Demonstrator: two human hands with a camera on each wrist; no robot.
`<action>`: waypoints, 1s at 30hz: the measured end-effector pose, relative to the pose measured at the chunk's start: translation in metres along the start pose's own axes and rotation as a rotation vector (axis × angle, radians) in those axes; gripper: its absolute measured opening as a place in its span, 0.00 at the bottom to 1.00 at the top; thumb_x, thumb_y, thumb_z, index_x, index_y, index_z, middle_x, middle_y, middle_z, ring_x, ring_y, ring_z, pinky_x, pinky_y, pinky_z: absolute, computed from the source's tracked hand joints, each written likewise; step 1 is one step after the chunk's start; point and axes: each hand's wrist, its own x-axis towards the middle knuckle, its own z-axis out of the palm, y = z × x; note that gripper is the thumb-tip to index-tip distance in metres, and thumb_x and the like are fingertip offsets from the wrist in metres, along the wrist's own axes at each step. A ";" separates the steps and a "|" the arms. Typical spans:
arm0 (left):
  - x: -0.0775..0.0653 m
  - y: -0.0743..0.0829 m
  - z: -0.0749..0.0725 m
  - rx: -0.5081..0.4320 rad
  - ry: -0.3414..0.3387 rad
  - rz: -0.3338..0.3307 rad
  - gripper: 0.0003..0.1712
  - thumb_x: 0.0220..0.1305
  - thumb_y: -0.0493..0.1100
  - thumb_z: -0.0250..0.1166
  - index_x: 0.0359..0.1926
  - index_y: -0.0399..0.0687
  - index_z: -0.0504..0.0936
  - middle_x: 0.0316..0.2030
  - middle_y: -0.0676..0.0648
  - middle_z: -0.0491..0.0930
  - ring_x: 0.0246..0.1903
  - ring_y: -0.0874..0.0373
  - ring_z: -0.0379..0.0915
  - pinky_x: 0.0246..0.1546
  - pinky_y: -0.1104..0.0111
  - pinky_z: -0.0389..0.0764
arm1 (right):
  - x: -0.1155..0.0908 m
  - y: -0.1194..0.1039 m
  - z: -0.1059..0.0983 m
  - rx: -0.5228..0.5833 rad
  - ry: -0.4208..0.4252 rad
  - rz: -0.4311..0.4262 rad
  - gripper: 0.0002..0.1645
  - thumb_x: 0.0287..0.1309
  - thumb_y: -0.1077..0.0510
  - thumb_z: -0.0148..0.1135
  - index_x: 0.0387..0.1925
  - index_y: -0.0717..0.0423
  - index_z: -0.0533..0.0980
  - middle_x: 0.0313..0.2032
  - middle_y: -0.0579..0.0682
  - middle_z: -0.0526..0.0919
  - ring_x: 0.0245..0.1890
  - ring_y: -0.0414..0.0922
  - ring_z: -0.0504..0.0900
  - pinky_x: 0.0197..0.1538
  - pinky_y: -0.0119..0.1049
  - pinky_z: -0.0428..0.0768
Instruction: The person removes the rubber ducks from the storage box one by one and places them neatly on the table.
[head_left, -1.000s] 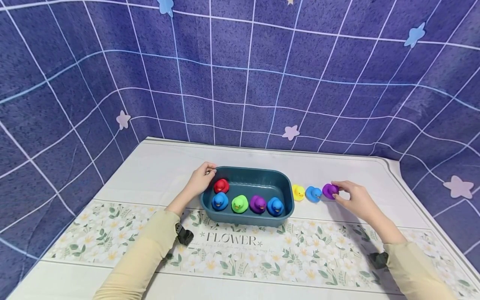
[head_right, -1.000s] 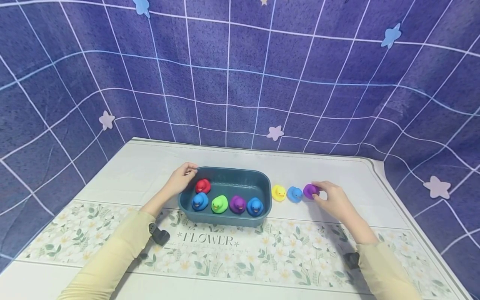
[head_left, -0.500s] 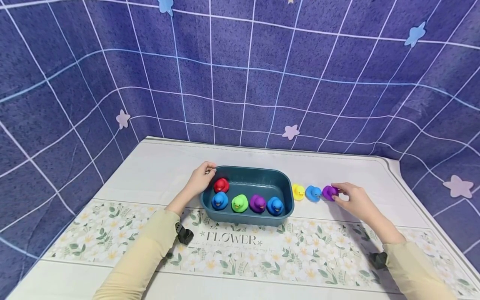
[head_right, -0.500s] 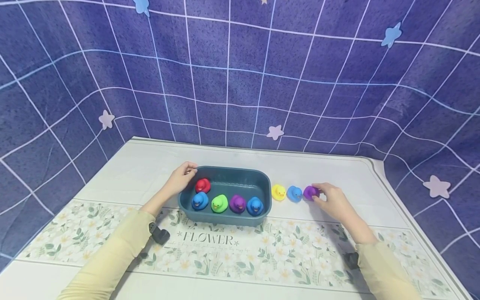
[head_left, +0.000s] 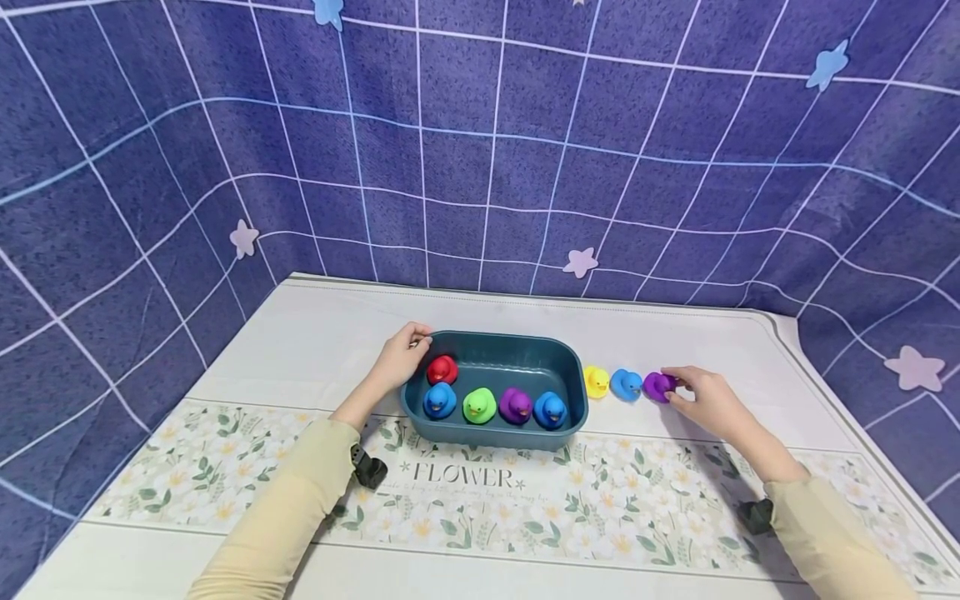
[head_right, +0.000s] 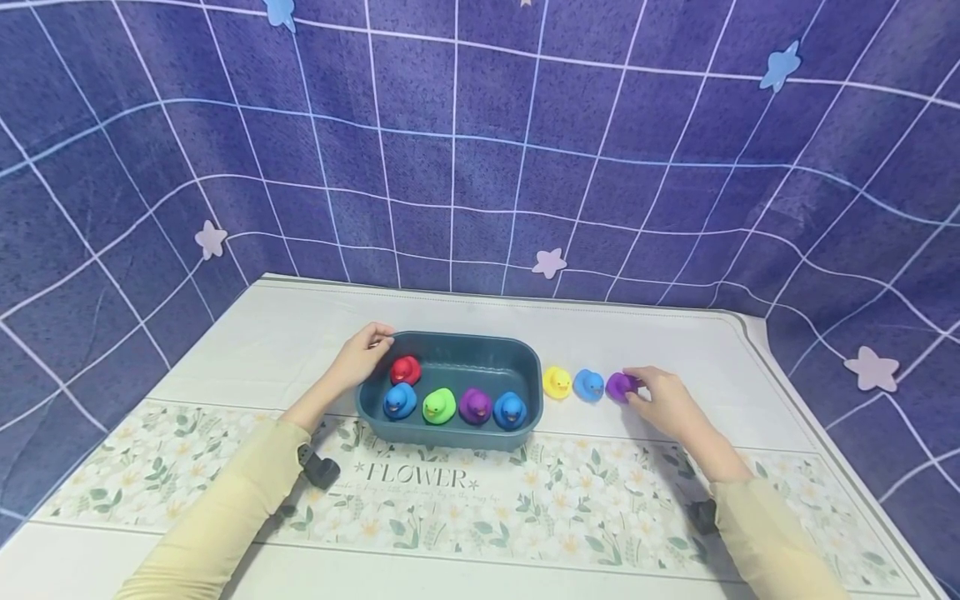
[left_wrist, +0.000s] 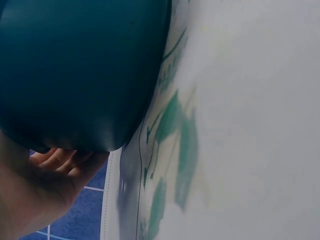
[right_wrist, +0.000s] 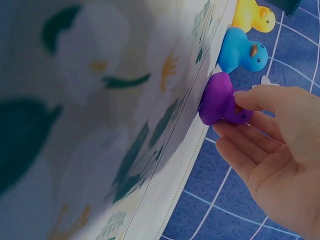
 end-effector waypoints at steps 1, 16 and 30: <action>0.000 0.000 0.000 0.000 0.000 -0.001 0.16 0.69 0.39 0.50 0.53 0.35 0.72 0.50 0.34 0.77 0.54 0.42 0.71 0.57 0.52 0.70 | 0.000 0.000 0.000 0.001 -0.002 0.000 0.21 0.49 0.69 0.63 0.48 0.73 0.74 0.42 0.69 0.80 0.37 0.59 0.82 0.40 0.52 0.79; -0.001 0.001 0.000 -0.006 -0.005 -0.019 0.15 0.69 0.39 0.51 0.53 0.36 0.72 0.51 0.35 0.77 0.55 0.42 0.71 0.57 0.53 0.71 | -0.004 0.000 -0.002 0.028 0.056 -0.025 0.25 0.48 0.68 0.65 0.50 0.73 0.73 0.44 0.69 0.79 0.40 0.62 0.81 0.44 0.57 0.77; 0.001 0.000 0.002 -0.009 0.001 -0.031 0.15 0.69 0.40 0.51 0.52 0.37 0.73 0.51 0.35 0.77 0.54 0.43 0.72 0.57 0.54 0.71 | 0.001 -0.004 -0.011 0.005 0.152 -0.052 0.21 0.49 0.66 0.66 0.48 0.68 0.76 0.41 0.62 0.83 0.39 0.59 0.82 0.37 0.53 0.78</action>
